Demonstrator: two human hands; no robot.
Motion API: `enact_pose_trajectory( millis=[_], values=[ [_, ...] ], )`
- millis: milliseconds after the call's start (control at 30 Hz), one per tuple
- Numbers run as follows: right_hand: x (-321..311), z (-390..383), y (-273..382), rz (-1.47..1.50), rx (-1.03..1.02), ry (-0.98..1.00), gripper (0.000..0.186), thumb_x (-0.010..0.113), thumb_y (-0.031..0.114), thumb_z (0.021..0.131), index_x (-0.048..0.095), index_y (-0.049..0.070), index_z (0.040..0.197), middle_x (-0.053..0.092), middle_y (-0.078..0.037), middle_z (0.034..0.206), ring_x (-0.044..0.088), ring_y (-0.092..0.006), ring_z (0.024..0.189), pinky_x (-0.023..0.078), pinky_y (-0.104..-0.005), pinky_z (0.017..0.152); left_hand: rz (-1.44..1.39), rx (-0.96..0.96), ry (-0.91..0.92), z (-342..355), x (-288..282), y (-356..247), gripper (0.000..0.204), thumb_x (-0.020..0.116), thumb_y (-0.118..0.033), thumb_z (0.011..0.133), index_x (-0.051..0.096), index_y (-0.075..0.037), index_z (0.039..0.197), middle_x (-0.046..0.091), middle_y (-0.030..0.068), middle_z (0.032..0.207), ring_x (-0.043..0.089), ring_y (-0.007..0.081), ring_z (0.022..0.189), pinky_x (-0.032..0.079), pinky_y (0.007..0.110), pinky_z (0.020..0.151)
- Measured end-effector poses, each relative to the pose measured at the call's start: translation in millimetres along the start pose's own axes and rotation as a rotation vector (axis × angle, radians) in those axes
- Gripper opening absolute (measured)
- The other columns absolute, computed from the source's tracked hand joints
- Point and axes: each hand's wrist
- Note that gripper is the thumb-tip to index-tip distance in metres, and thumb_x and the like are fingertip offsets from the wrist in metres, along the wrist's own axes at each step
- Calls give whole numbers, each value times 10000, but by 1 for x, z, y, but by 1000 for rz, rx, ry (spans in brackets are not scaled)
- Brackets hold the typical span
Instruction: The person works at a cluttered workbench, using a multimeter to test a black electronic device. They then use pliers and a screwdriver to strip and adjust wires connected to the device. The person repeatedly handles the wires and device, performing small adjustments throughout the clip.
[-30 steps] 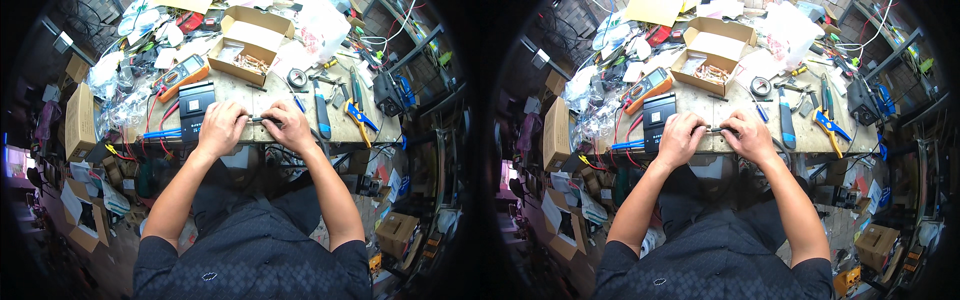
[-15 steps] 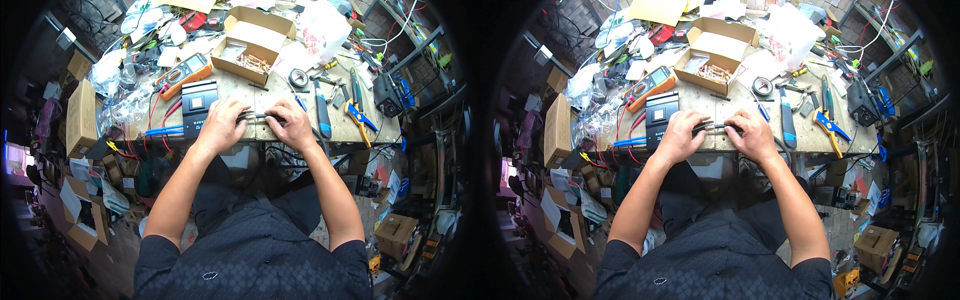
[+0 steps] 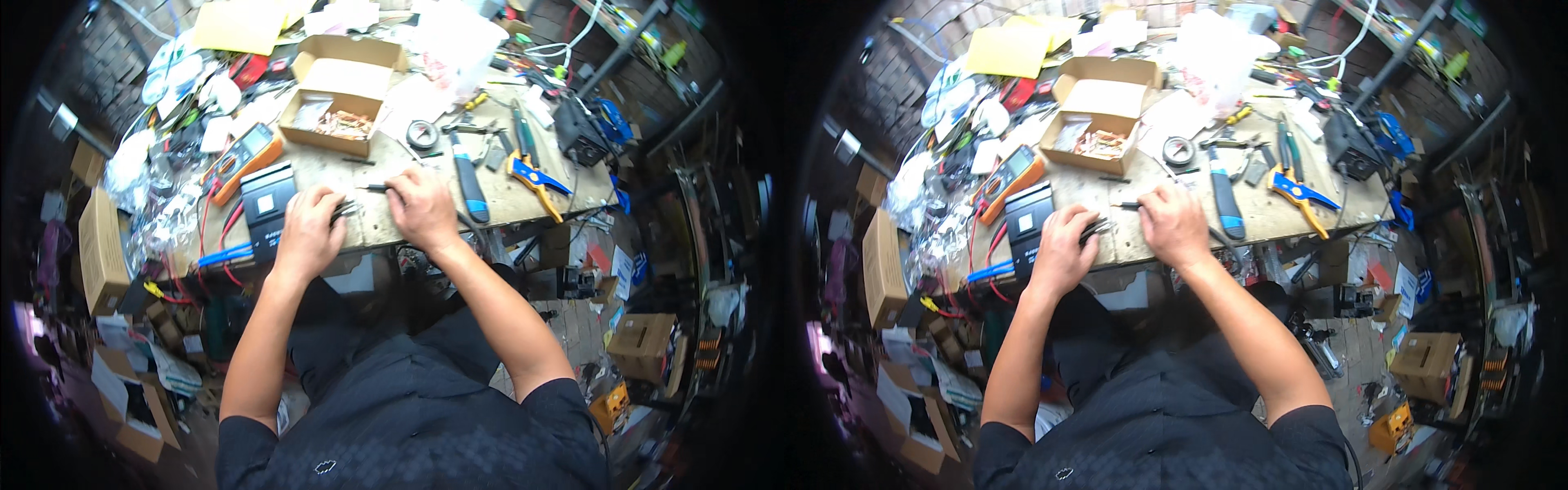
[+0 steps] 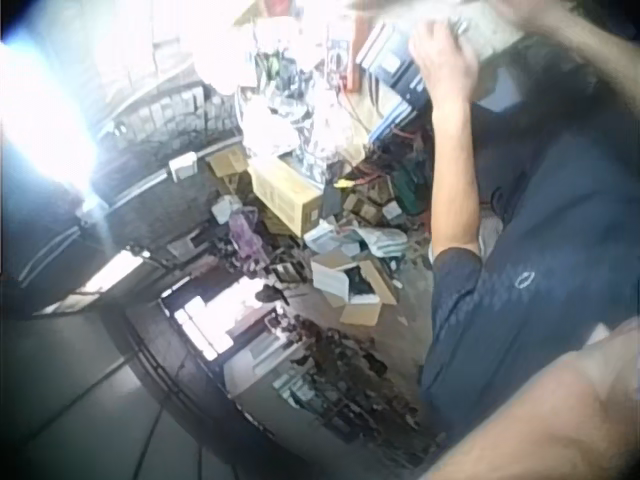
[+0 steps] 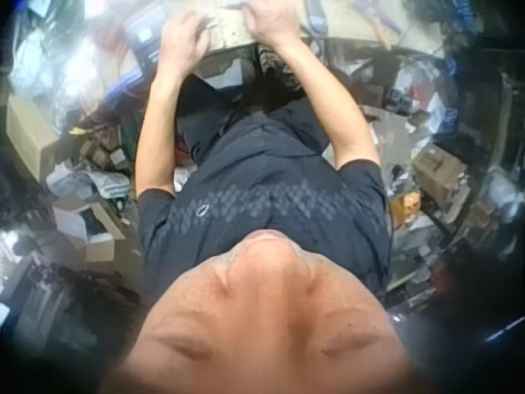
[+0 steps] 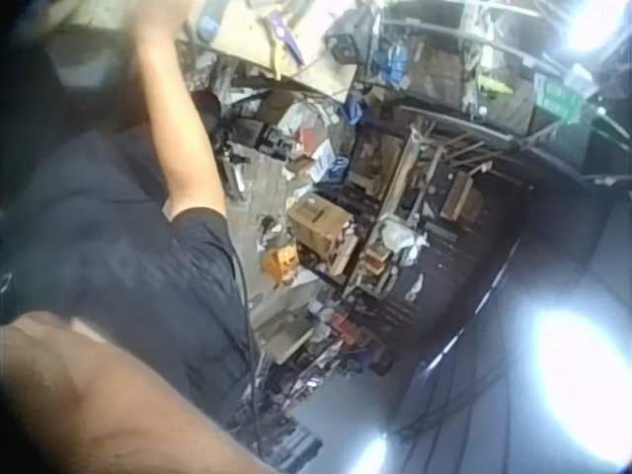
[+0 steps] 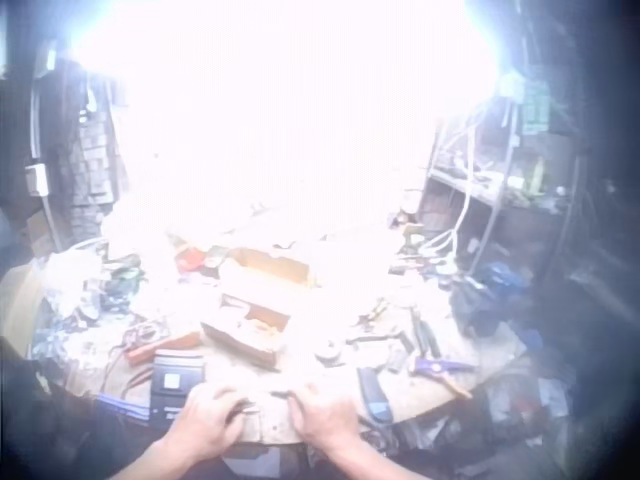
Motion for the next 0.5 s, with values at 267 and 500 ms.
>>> enact_pose_trajectory(
  millis=[267, 500],
  values=[
    [-11, 3, 15, -175, -40, -21, 180, 746, 127, 817, 707, 115, 992, 647, -69, 1018, 642, -281, 1014, 487, -438, 881, 43, 83, -8, 1, -21, -21, 438, 768, -74, 837, 687, -32, 1265, 652, 166, 1274, 600, 395, 1217, 435, 480, 1108],
    [-39, -2, 23, 35, 146, -4, 75, 684, 165, 938, 689, 90, 941, 709, -121, 858, 703, -350, 764, 548, -462, 648, -260, 81, -139, -30, -11, -59, 442, 792, -34, 836, 706, -36, 1269, 664, 182, 1203, 652, 377, 1133, 534, 440, 988]
  ],
)
Point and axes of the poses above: each hand's wrist, its own z-axis towards the middle knuckle, its own x-axis out of the palm, y = z × x
